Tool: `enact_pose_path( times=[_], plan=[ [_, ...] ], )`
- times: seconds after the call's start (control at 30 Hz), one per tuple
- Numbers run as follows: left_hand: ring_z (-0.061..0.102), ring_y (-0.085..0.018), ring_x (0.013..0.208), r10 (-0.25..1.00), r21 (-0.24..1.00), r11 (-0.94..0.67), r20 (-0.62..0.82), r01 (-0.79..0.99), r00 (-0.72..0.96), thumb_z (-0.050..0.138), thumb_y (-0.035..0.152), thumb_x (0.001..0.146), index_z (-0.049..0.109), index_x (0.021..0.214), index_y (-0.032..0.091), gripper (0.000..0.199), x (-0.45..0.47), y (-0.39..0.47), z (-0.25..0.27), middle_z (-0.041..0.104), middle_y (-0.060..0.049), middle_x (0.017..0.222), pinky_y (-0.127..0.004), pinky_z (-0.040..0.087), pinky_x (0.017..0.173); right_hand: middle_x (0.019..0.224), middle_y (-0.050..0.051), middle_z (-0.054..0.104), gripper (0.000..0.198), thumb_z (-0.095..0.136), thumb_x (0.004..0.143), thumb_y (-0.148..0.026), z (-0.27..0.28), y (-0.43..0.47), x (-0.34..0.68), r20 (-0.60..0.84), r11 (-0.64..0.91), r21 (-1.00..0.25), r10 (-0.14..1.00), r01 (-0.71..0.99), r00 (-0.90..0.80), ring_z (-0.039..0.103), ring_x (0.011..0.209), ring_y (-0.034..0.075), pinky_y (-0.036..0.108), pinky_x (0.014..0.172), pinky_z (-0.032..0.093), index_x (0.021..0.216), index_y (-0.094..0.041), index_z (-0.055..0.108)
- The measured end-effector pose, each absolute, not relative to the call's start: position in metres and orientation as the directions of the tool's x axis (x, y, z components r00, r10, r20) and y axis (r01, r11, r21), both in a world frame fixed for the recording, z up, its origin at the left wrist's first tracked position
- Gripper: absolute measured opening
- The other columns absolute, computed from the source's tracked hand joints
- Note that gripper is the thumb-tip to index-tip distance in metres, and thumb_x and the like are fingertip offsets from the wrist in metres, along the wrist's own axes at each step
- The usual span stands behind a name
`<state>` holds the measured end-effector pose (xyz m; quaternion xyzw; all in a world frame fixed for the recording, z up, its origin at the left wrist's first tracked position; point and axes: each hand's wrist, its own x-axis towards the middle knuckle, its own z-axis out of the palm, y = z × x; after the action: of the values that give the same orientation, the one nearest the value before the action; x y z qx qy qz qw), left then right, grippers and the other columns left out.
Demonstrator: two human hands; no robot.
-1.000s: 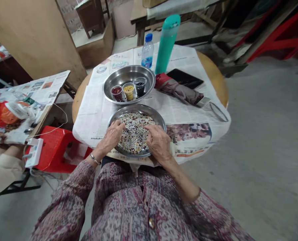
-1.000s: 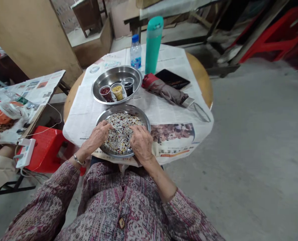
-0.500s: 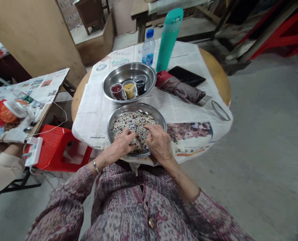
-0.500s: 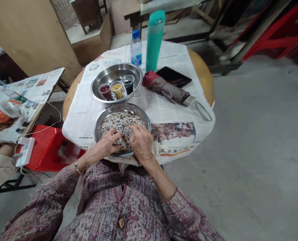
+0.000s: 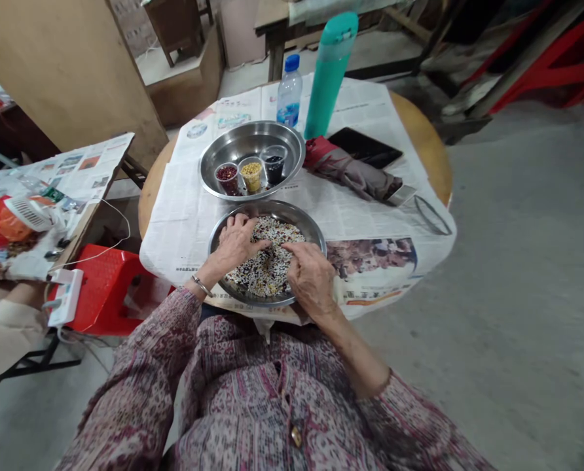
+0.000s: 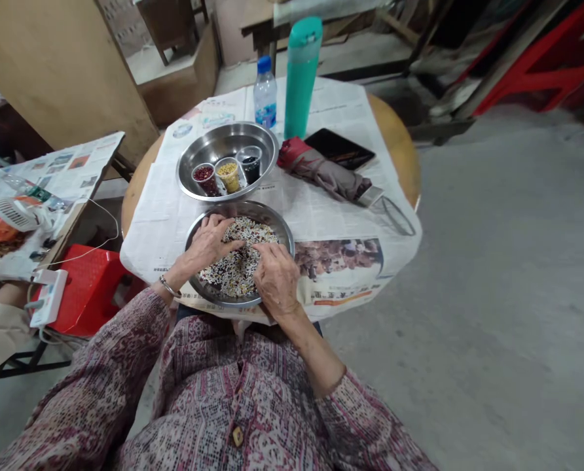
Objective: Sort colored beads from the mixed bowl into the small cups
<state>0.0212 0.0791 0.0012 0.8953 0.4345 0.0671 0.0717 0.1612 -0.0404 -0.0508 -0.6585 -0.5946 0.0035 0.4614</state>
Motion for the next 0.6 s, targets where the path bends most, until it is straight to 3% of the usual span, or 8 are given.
enact_pose_path(
  times=[0.07,0.2,0.27,0.43,0.6],
  plan=[
    [0.052,-0.034,0.119,0.769,0.206,-0.626,0.003,0.752,0.64,0.078,0.042,0.081,0.059,0.13,0.019,0.058,0.023,0.078,-0.001,0.053,-0.015,0.128,-0.05,0.05,0.098,0.099,0.01,0.074,0.037,0.041,0.085,-0.007,-0.05,-0.041,0.161,0.544,0.132,-0.612,0.786,0.78,0.294,0.065,0.095,0.024,0.04,0.088,0.054,0.104,-0.017,0.071],
    [0.061,-0.023,0.104,0.622,0.378,-0.708,-0.067,0.596,0.78,0.065,0.017,0.087,0.065,0.117,0.019,0.03,0.024,0.07,-0.003,0.062,-0.007,0.11,-0.04,0.051,0.098,0.1,0.01,0.074,0.036,0.041,0.086,-0.006,-0.05,-0.041,0.161,0.547,0.145,-0.62,0.785,0.771,0.292,0.065,0.097,0.024,0.039,0.09,0.053,0.104,-0.017,0.071],
    [0.063,-0.02,0.098,0.562,0.426,-0.73,-0.071,0.535,0.824,0.058,0.009,0.088,0.067,0.111,0.02,0.027,0.02,0.062,-0.002,0.065,-0.005,0.104,-0.037,0.052,0.096,0.099,0.009,0.075,0.037,0.041,0.086,-0.007,-0.051,-0.04,0.161,0.545,0.142,-0.629,0.781,0.764,0.304,0.066,0.096,0.023,0.04,0.09,0.053,0.104,-0.018,0.071],
    [0.064,-0.018,0.099,0.421,0.505,-0.775,-0.038,0.381,0.906,0.055,0.017,0.096,0.067,0.109,0.02,0.018,-0.001,0.031,0.004,0.065,-0.004,0.102,-0.034,0.052,0.095,0.101,0.01,0.074,0.037,0.04,0.086,-0.007,-0.053,-0.04,0.161,0.548,0.151,-0.647,0.774,0.748,0.318,0.065,0.097,0.023,0.042,0.091,0.053,0.105,-0.018,0.071],
    [0.061,-0.016,0.108,0.283,0.504,-0.814,-0.088,0.288,0.955,0.043,0.013,0.101,0.066,0.113,0.022,0.028,-0.005,0.014,0.008,0.064,-0.005,0.111,-0.031,0.049,0.101,0.101,0.009,0.074,0.038,0.041,0.086,-0.008,-0.052,-0.041,0.161,0.549,0.16,-0.654,0.772,0.739,0.319,0.066,0.097,0.023,0.042,0.091,0.054,0.106,-0.019,0.071]
  ],
)
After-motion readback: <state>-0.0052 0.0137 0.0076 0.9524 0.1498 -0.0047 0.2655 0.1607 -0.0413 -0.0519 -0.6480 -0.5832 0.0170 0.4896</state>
